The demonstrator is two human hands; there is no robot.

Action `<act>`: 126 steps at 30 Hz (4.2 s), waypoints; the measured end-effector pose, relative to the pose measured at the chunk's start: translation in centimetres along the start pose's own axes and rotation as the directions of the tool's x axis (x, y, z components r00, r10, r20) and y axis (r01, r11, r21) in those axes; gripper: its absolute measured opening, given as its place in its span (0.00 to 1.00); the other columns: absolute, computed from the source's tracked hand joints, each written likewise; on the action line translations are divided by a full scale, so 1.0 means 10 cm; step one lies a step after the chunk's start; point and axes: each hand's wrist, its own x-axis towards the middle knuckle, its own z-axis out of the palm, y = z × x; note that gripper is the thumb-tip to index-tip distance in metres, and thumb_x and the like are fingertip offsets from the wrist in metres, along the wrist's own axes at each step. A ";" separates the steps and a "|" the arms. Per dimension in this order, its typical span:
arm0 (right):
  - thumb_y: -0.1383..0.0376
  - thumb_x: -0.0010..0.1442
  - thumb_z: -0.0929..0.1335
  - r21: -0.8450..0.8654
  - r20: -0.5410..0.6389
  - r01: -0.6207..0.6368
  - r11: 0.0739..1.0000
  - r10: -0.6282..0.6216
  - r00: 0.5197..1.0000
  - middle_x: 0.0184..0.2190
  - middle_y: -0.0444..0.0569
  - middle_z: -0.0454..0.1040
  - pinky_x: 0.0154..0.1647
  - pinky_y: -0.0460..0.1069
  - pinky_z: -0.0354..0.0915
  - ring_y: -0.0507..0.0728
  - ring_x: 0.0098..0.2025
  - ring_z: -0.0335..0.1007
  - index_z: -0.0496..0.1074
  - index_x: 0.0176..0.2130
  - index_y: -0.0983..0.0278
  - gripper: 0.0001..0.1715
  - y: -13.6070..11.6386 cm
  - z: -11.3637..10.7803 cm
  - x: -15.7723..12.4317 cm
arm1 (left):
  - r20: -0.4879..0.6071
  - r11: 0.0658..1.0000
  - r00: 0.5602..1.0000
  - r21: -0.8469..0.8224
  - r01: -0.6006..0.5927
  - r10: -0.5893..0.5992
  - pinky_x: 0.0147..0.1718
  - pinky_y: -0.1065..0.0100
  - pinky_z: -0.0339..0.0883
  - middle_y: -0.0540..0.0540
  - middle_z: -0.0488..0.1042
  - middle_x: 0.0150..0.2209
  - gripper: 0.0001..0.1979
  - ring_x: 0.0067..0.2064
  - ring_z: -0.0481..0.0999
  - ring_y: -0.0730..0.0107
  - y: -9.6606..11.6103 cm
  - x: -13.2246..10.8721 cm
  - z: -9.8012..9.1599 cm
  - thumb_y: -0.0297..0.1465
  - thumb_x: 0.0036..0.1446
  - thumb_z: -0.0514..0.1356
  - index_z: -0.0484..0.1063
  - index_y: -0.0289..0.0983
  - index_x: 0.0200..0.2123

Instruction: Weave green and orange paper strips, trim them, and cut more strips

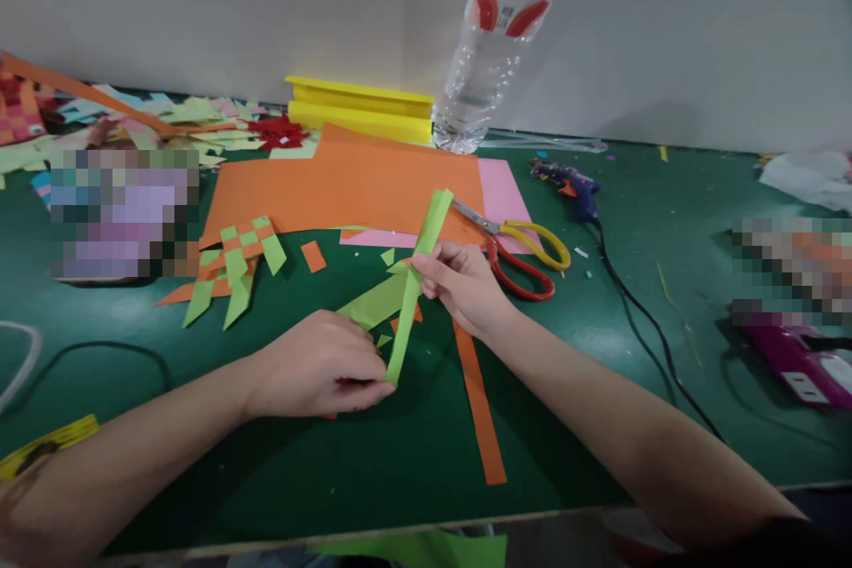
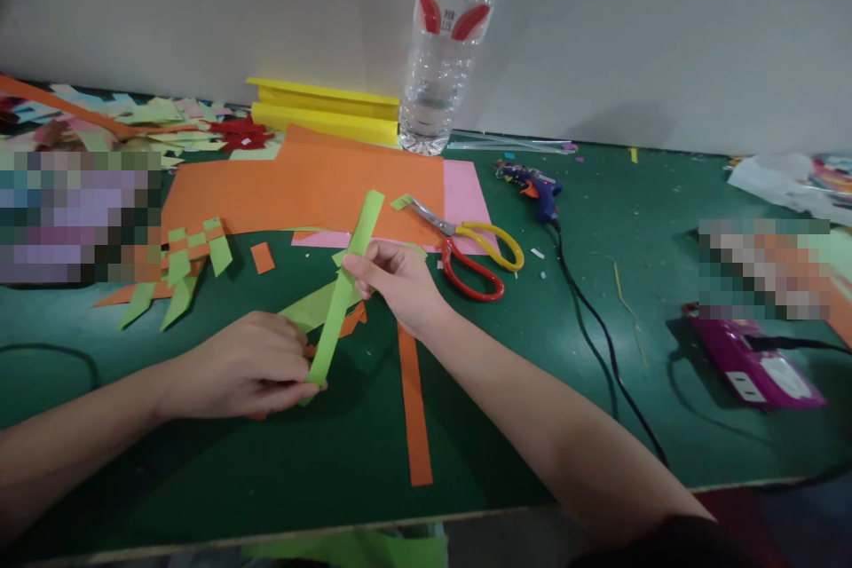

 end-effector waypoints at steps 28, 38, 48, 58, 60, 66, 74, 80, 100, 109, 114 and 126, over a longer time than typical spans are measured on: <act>0.56 0.48 0.77 0.112 -0.065 -0.037 0.993 0.044 0.997 0.13 0.35 0.61 0.20 0.44 0.54 0.45 0.17 0.52 0.63 0.19 0.62 0.23 -0.02 -0.01 0.02 | 0.067 0.999 0.996 -0.021 -0.050 0.052 0.23 0.65 0.55 0.52 0.72 0.19 0.17 0.21 0.70 0.72 0.10 -0.02 0.02 0.29 0.66 0.53 0.65 0.39 0.22; 0.58 0.50 0.77 0.148 -0.074 -0.045 0.988 0.056 0.996 0.13 0.36 0.62 0.20 0.44 0.54 0.45 0.17 0.53 0.66 0.18 0.62 0.21 -0.02 0.00 0.01 | 0.042 0.986 0.999 -0.164 -0.021 0.028 0.23 0.65 0.54 0.52 0.70 0.17 0.17 0.20 0.69 0.72 0.13 -0.02 0.00 0.27 0.64 0.55 0.63 0.39 0.21; 0.57 0.43 0.79 0.238 -0.139 -0.062 0.969 0.097 0.986 0.15 0.35 0.63 0.21 0.41 0.56 0.43 0.18 0.57 0.66 0.20 0.63 0.22 -0.04 -0.01 0.05 | 0.098 0.986 0.993 -0.157 -0.053 0.068 0.23 0.64 0.53 0.51 0.72 0.18 0.18 0.20 0.70 0.71 0.18 -0.01 0.03 0.27 0.65 0.53 0.62 0.39 0.21; 0.56 0.45 0.78 0.245 -0.174 -0.061 0.967 0.106 0.979 0.16 0.35 0.61 0.25 0.43 0.61 0.44 0.19 0.56 0.67 0.19 0.63 0.22 -0.03 -0.03 0.06 | 0.117 0.980 0.989 -0.186 -0.064 0.087 0.22 0.63 0.53 0.50 0.72 0.18 0.18 0.20 0.71 0.70 0.21 0.00 0.03 0.26 0.64 0.55 0.63 0.38 0.20; 0.56 0.46 0.78 0.248 -0.168 -0.056 0.967 0.100 0.981 0.15 0.35 0.60 0.25 0.43 0.62 0.44 0.19 0.54 0.66 0.18 0.62 0.23 -0.04 -0.03 0.06 | 0.123 0.980 0.988 -0.186 -0.067 0.091 0.23 0.63 0.53 0.50 0.72 0.18 0.18 0.21 0.71 0.70 0.20 0.00 0.04 0.26 0.64 0.54 0.63 0.38 0.20; 0.56 0.45 0.78 0.259 -0.164 -0.039 0.965 0.084 0.983 0.15 0.34 0.58 0.26 0.44 0.64 0.45 0.18 0.52 0.65 0.19 0.62 0.23 -0.05 -0.03 0.05 | 0.138 0.981 0.987 -0.186 -0.054 0.081 0.23 0.62 0.53 0.50 0.72 0.19 0.17 0.21 0.71 0.70 0.18 -0.03 0.06 0.27 0.63 0.55 0.63 0.38 0.20; 0.48 0.47 0.76 0.225 -0.219 -0.049 0.973 0.100 0.971 0.17 0.36 0.62 0.25 0.45 0.64 0.47 0.20 0.58 0.73 0.27 0.61 0.21 -0.03 -0.06 0.06 | 0.063 0.981 0.997 -0.192 -0.025 0.038 0.23 0.66 0.55 0.51 0.71 0.18 0.16 0.20 0.70 0.71 0.18 -0.01 0.06 0.27 0.63 0.54 0.64 0.39 0.21; 0.43 0.51 0.72 0.092 -0.015 -0.018 0.996 0.019 1.000 0.19 0.42 0.68 0.24 0.47 0.62 0.49 0.22 0.62 0.75 0.26 0.61 0.24 -0.03 -0.06 0.02 | -0.092 0.967 0.985 -0.225 0.123 -0.147 0.23 0.71 0.56 0.56 0.61 0.15 0.19 0.19 0.63 0.76 0.09 -0.02 0.01 0.27 0.64 0.56 0.61 0.38 0.19; 0.58 0.53 0.74 -0.445 0.403 0.232 0.865 -0.038 0.914 0.22 0.43 0.72 0.25 0.47 0.60 0.49 0.24 0.63 0.73 0.24 0.63 0.13 -0.07 0.04 -0.11 | -0.196 0.879 0.860 -0.183 0.441 -0.472 0.17 0.76 0.45 0.57 0.49 0.17 0.19 0.18 0.51 0.80 0.04 0.00 0.00 0.30 0.61 0.53 0.54 0.37 0.18; 0.55 0.51 0.75 -0.333 0.238 0.062 0.941 0.020 0.971 0.20 0.42 0.71 0.23 0.46 0.62 0.49 0.23 0.62 0.76 0.25 0.62 0.14 -0.01 -0.01 -0.07 | -0.175 0.923 0.908 -0.019 0.383 -0.381 0.18 0.74 0.45 0.58 0.47 0.17 0.23 0.18 0.49 0.79 0.01 0.00 0.02 0.34 0.63 0.54 0.48 0.38 0.18; 0.56 0.50 0.75 -0.403 0.251 0.057 0.913 0.050 0.967 0.20 0.41 0.69 0.24 0.47 0.60 0.49 0.23 0.62 0.72 0.23 0.63 0.15 -0.03 0.00 -0.08 | -0.176 0.926 0.912 0.003 0.377 -0.371 0.18 0.74 0.45 0.58 0.46 0.17 0.24 0.18 0.49 0.79 0.01 -0.01 0.03 0.35 0.64 0.53 0.48 0.38 0.18; 0.55 0.49 0.76 -0.394 0.320 0.048 0.918 0.089 0.943 0.20 0.43 0.72 0.26 0.48 0.64 0.51 0.25 0.66 0.74 0.23 0.62 0.15 -0.04 0.00 -0.09 | -0.118 0.941 0.934 -0.019 0.337 -0.336 0.19 0.73 0.49 0.57 0.50 0.16 0.27 0.18 0.53 0.77 -0.04 -0.02 0.05 0.40 0.67 0.52 0.56 0.37 0.16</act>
